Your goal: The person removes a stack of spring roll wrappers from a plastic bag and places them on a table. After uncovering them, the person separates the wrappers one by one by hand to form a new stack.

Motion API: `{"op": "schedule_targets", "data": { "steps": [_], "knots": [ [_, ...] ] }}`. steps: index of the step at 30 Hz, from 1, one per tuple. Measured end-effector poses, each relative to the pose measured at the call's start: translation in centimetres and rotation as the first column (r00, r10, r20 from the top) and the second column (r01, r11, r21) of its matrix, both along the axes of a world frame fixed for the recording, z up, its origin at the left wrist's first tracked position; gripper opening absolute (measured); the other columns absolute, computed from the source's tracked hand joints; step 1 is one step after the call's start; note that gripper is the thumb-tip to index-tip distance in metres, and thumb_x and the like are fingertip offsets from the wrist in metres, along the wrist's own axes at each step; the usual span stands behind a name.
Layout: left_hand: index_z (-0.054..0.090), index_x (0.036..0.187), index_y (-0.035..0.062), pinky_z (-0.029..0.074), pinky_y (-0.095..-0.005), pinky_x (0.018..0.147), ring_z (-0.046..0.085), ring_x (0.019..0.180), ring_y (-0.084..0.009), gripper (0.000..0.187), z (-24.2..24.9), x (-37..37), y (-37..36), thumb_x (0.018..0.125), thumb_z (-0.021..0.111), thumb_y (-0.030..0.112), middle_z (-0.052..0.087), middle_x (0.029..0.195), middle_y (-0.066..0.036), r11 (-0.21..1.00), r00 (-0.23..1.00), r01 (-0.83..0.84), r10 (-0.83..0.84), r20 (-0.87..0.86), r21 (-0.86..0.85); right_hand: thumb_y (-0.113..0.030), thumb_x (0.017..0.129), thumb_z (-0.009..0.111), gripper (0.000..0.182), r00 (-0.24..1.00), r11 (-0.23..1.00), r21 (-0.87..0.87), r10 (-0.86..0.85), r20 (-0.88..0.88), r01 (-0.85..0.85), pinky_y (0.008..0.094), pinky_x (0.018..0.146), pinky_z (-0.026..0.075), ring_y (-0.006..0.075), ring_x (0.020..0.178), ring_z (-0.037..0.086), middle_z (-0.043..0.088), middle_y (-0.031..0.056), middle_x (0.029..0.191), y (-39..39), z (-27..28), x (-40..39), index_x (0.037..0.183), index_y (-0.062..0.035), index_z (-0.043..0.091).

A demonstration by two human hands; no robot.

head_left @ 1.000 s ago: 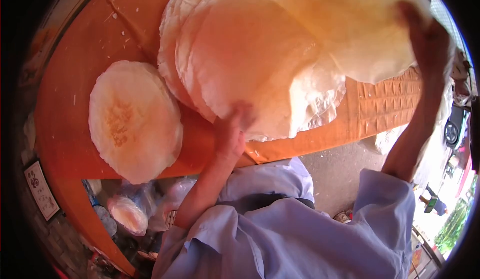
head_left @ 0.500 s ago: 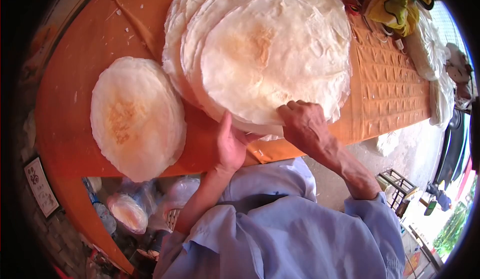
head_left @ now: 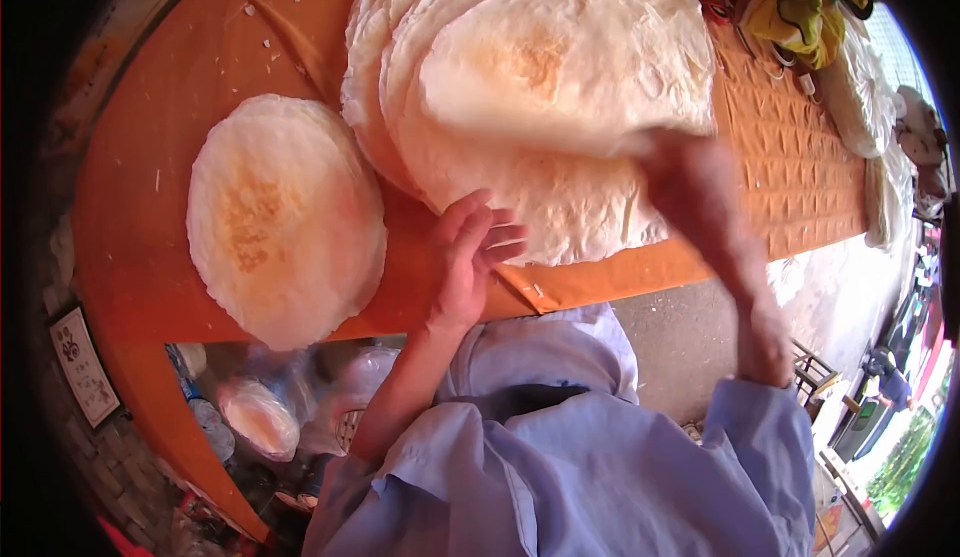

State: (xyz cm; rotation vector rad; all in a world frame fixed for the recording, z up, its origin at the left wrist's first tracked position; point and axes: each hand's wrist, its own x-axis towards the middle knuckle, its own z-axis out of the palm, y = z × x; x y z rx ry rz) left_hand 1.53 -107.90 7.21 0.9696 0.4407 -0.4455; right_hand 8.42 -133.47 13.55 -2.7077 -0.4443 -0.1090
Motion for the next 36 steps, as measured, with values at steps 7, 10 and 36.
{"op": "schedule_targets", "data": {
  "steps": [7, 10, 36],
  "knots": [
    [0.054, 0.114, 0.0023, 0.056, -0.0283, 0.073, 0.067, 0.083, -0.0174, 0.023, -1.2, -2.0, 3.0, 0.096, 0.059, 0.017, 0.066, 0.096, -0.009, 0.953, 0.986, -0.125, 0.15, -0.07, 0.276, 0.005, 0.073, 0.057, 0.031, 0.971, 0.97, -0.242, 0.07, 0.227, -0.013, 0.0376, 0.071, 0.055, 0.031, 0.081, 0.068, 0.07, 0.0129, 0.088, 2.1, 9.8, -0.3, 0.1, -0.0051, 0.068],
    [0.054, 0.112, 0.0019, 0.056, -0.0278, 0.072, 0.067, 0.083, -0.0167, 0.023, -2.5, -2.4, 3.3, 0.096, 0.06, 0.016, 0.066, 0.094, -0.009, 0.985, 0.989, -0.12, 0.129, -0.066, 0.123, 0.001, 0.073, 0.056, 0.012, 0.992, 0.984, -0.148, 0.083, -0.091, -0.096, 0.0441, 0.062, 0.05, 0.0333, 0.069, 0.064, 0.064, 0.0164, 0.074, 4.1, -0.9, -0.7, 0.08, -0.0056, 0.064],
    [0.059, 0.101, 0.0041, 0.038, -0.024, 0.043, 0.062, 0.059, -0.0206, 0.028, -3.3, -1.2, 1.5, 0.095, 0.043, 0.026, 0.064, 0.077, -0.009, 0.973, 0.985, 0.053, -0.088, -0.148, -0.225, -0.024, 0.075, 0.075, 0.048, 0.983, 0.968, 0.205, 0.163, -0.081, -0.144, 0.0449, 0.089, 0.049, 0.0393, 0.107, 0.057, 0.059, 0.0212, 0.115, 7.9, -3.5, -6.2, 0.113, -0.0004, 0.058]
  ]
}}
